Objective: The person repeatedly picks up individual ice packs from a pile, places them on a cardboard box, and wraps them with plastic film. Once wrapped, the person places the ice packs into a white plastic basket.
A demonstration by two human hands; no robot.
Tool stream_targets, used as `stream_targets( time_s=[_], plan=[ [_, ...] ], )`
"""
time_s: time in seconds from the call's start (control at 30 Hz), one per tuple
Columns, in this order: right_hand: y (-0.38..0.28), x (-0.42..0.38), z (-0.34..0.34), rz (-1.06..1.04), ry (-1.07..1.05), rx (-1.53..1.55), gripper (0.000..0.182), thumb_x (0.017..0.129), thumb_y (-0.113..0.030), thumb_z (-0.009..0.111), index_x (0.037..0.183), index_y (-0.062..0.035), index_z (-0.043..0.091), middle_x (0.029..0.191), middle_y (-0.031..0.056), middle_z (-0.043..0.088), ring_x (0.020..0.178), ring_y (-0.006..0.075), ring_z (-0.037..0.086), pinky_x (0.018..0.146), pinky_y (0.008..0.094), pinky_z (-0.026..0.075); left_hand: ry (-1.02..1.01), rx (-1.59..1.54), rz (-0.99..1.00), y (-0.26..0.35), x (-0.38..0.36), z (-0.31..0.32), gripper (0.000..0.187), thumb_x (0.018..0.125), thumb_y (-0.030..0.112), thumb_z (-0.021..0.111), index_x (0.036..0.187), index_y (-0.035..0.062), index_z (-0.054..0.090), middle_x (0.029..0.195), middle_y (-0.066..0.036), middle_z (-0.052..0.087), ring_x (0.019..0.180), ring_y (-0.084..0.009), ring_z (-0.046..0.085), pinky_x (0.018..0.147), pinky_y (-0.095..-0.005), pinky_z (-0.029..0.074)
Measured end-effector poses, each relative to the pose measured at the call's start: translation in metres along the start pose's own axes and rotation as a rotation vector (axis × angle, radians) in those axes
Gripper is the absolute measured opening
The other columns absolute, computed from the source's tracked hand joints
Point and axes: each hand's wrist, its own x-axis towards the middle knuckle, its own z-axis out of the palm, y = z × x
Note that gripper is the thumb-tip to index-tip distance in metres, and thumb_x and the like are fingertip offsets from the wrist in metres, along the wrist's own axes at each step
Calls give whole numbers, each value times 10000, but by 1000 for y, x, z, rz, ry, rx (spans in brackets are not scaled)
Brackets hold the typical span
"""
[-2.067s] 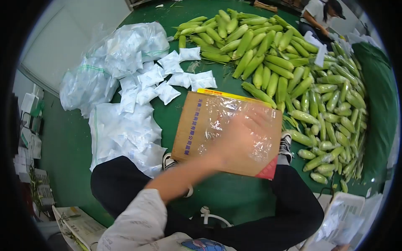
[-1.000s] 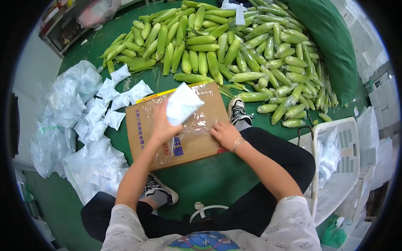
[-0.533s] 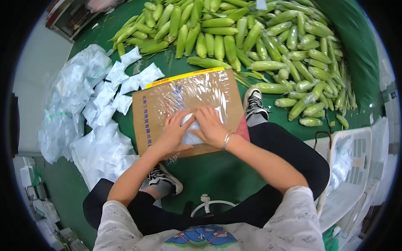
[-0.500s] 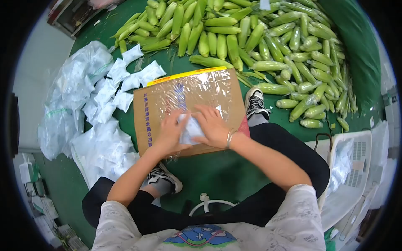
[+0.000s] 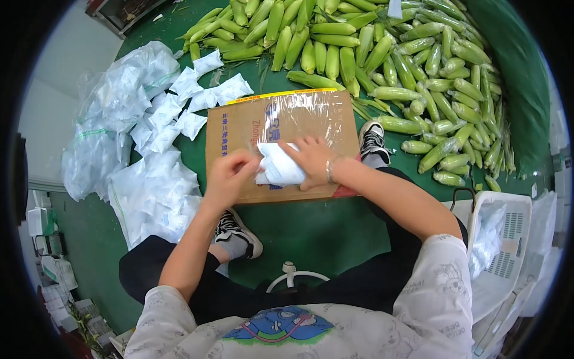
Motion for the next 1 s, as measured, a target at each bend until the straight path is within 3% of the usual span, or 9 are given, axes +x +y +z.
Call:
stream_targets(
  time_s=[0.2,0.37,0.47,0.53,0.57,0.67,0.8,0.9,1.0],
  plan=[
    [36,35,-16,-21,-173,292,951,508,-419,795,1363,-146,478,1205,161,491,1159,386,447,979,476,397,-117,811,893,-22,48,36,261,841,145,680,1058,17,614,1123,-109,609,1053,-305,581,861,-366,474],
    [48,4,-17,144,-85,1000,781,619,-318,816,1327,-138,541,1348,203,475,1255,360,446,1038,392,383,-384,1136,686,-16,60,30,548,758,188,737,1235,50,507,1099,-102,579,1060,-303,566,853,-405,471],
    [55,-38,-21,14,100,686,476,714,-172,767,1177,-115,670,1292,207,573,1176,326,559,980,377,452,-371,1073,669,-27,71,25,577,723,193,759,1228,50,519,1049,-116,578,1004,-320,598,806,-423,488],
    [61,-39,-43,376,143,640,198,756,-72,701,945,-84,758,976,179,708,921,309,679,831,361,537,-388,994,640,-25,62,26,585,715,197,765,1227,48,524,1041,-127,583,969,-330,609,792,-431,492],
    [58,-35,-52,290,359,513,121,761,-43,666,816,-77,769,715,143,697,754,291,699,713,357,564,-398,930,614,-21,60,26,593,706,200,771,1225,47,529,1032,-138,587,933,-340,620,778,-439,497],
    [15,-11,-57,298,182,410,133,732,-80,701,851,-49,751,824,148,715,693,285,692,693,370,560,-473,867,589,-2,34,24,608,683,207,795,1214,38,554,1029,-159,608,936,-375,614,799,-452,496],
    [-100,-55,-39,257,102,384,545,754,-89,661,1271,31,537,1217,288,582,1084,385,606,946,410,481,-696,793,383,-2,20,6,592,704,252,813,1200,26,582,1059,-156,641,969,-326,630,834,-412,497],
    [-133,-91,-19,-1,230,-136,717,757,-72,642,1394,65,343,1390,297,422,1289,445,427,1066,455,383,-961,169,4,-51,28,5,679,767,397,794,1272,4,568,1219,-193,630,1071,-282,619,894,-317,480],
    [-110,-82,26,-13,288,-158,822,716,-95,699,1425,56,311,1451,278,344,1323,474,370,1070,493,376,-1119,136,-311,-51,31,17,652,836,463,713,1286,22,545,1134,-176,643,1043,-256,602,932,-338,451]
  ],
)
